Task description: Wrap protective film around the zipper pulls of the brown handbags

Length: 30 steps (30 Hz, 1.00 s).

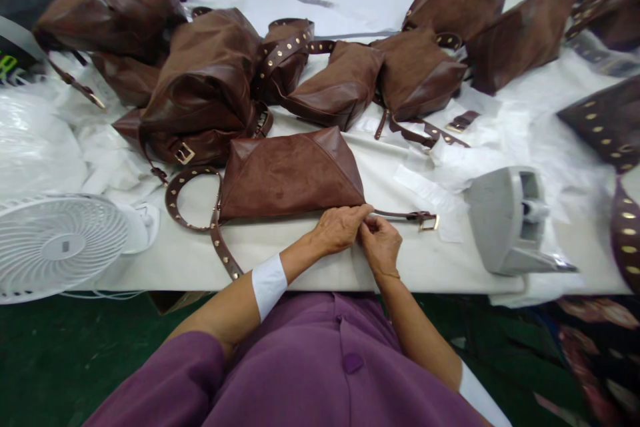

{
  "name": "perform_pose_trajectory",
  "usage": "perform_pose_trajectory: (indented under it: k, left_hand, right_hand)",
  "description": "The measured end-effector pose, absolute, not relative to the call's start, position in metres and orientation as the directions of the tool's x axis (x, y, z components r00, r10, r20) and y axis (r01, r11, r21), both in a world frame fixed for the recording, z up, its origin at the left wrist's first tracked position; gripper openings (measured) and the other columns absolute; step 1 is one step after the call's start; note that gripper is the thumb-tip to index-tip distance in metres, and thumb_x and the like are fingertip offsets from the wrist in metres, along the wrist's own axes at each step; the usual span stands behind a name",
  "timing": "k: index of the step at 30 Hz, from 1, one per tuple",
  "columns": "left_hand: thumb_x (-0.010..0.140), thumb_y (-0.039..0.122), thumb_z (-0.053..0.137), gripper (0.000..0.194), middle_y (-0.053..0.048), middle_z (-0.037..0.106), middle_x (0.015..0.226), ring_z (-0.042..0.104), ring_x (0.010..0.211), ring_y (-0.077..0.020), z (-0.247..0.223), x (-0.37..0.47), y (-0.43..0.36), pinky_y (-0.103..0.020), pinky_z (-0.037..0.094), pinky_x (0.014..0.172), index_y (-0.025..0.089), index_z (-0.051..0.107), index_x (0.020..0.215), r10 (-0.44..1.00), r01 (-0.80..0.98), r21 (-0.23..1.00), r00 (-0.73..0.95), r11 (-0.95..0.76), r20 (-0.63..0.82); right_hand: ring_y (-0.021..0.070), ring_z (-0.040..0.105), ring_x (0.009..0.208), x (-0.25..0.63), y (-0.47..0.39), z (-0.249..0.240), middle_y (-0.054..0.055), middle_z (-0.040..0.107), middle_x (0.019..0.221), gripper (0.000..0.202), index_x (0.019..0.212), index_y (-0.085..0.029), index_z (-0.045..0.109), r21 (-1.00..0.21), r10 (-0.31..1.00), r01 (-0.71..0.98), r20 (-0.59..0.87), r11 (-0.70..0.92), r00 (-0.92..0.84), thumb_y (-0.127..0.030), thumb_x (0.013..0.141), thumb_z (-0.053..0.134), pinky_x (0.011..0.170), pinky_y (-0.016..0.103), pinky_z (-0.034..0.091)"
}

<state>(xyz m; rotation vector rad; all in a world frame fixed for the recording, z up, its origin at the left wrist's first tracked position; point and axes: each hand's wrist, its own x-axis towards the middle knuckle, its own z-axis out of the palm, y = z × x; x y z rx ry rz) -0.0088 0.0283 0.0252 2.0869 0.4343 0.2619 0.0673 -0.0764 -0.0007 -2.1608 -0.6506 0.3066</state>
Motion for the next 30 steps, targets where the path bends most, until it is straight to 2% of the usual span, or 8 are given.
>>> perform_pose_trajectory:
  k: [3,7,11,14,17,24,27,30]
  left_hand:
    - [0.075,0.011,0.057,0.049,-0.003,0.064,0.100,0.059,0.078,-0.0172,0.025,-0.001,0.037,-0.022,0.040,0.065,0.029,0.057,0.120,0.290,0.148,0.775,0.956,-0.615,0.047]
    - [0.069,0.009,0.062,0.065,-0.002,0.064,0.105,0.062,0.083,-0.0178,0.035,-0.006,0.046,-0.021,0.042,0.066,0.032,0.050,0.129,0.269,0.122,0.828,0.963,-0.547,0.036]
    - [0.071,0.004,0.050,0.060,-0.003,0.061,0.118,0.062,0.091,-0.0155,0.032,-0.032,0.042,-0.022,0.046,0.075,0.029,0.051,0.126,0.540,0.154,0.950,0.841,-0.273,0.019]
    - [0.076,0.009,0.040,0.043,-0.008,0.065,0.108,0.060,0.060,-0.0103,0.018,-0.044,0.034,-0.021,0.046,0.054,0.020,0.057,0.115,0.705,0.250,0.967,0.678,0.046,-0.208]
    - [0.079,0.021,0.043,0.032,-0.012,0.064,0.110,0.054,0.044,-0.0081,0.009,-0.038,0.027,-0.020,0.035,0.035,0.015,0.058,0.107,0.652,0.253,0.910,0.637,0.327,-0.412]
    - [0.076,0.028,0.053,0.021,-0.009,0.066,0.081,0.041,0.035,-0.0032,0.008,-0.011,0.022,-0.017,0.017,0.031,0.011,0.059,0.085,0.401,0.191,0.660,0.662,0.726,-0.633]
    - [0.071,0.024,0.057,0.013,-0.002,0.058,0.060,0.036,0.034,-0.0027,0.005,-0.009,0.018,-0.017,0.014,0.033,0.011,0.056,0.070,0.462,0.127,0.655,0.610,0.745,-0.644]
    - [0.069,0.024,0.057,0.012,0.005,0.044,0.043,0.032,0.033,-0.0041,0.005,-0.009,0.011,-0.018,0.018,0.035,0.013,0.054,0.064,0.617,0.116,0.768,0.527,0.629,-0.585]
  right_hand:
    - [0.0213,0.059,0.064,0.068,-0.074,0.001,0.006,0.068,0.070,0.031,0.076,-0.018,0.065,-0.752,0.566,0.379,0.010,-0.539,0.824,-0.047,0.075,0.054,0.064,0.031,0.042]
    - [0.0192,0.059,0.057,0.069,-0.070,0.003,0.002,0.064,0.060,0.029,0.085,-0.018,0.064,-0.813,0.554,0.260,-0.090,-0.521,0.827,-0.041,0.069,0.059,0.059,0.030,0.044]
    - [0.0136,0.051,0.042,0.073,-0.066,0.005,-0.002,0.058,0.052,0.021,0.081,-0.017,0.061,-0.887,0.555,-0.183,-0.415,-0.425,0.721,-0.031,0.065,0.062,0.043,0.025,0.039]
    - [0.0082,0.044,0.039,0.079,-0.062,0.006,-0.003,0.055,0.053,0.019,0.074,-0.017,0.057,-0.812,0.579,-0.474,-0.578,-0.340,0.575,-0.025,0.059,0.065,0.037,0.020,0.035]
    - [0.0055,0.041,0.039,0.086,-0.059,0.008,-0.004,0.054,0.053,0.020,0.072,-0.016,0.056,-0.725,0.610,-0.611,-0.649,-0.317,0.454,-0.021,0.056,0.066,0.036,0.017,0.034]
    - [0.0038,0.038,0.038,0.091,-0.060,0.012,-0.005,0.053,0.053,0.022,0.073,-0.015,0.057,-0.689,0.664,-0.667,-0.644,-0.286,0.380,-0.020,0.055,0.068,0.035,0.016,0.032]
    - [0.0056,0.041,0.039,0.088,-0.062,0.008,-0.004,0.056,0.053,0.021,0.070,-0.015,0.057,-0.752,0.655,-0.603,-0.601,-0.267,0.458,-0.022,0.054,0.069,0.036,0.018,0.034]
    - [0.0090,0.045,0.038,0.084,-0.064,0.003,-0.003,0.056,0.048,0.016,0.069,-0.016,0.058,-0.870,0.580,-0.373,-0.494,-0.324,0.648,-0.026,0.059,0.067,0.038,0.021,0.035]
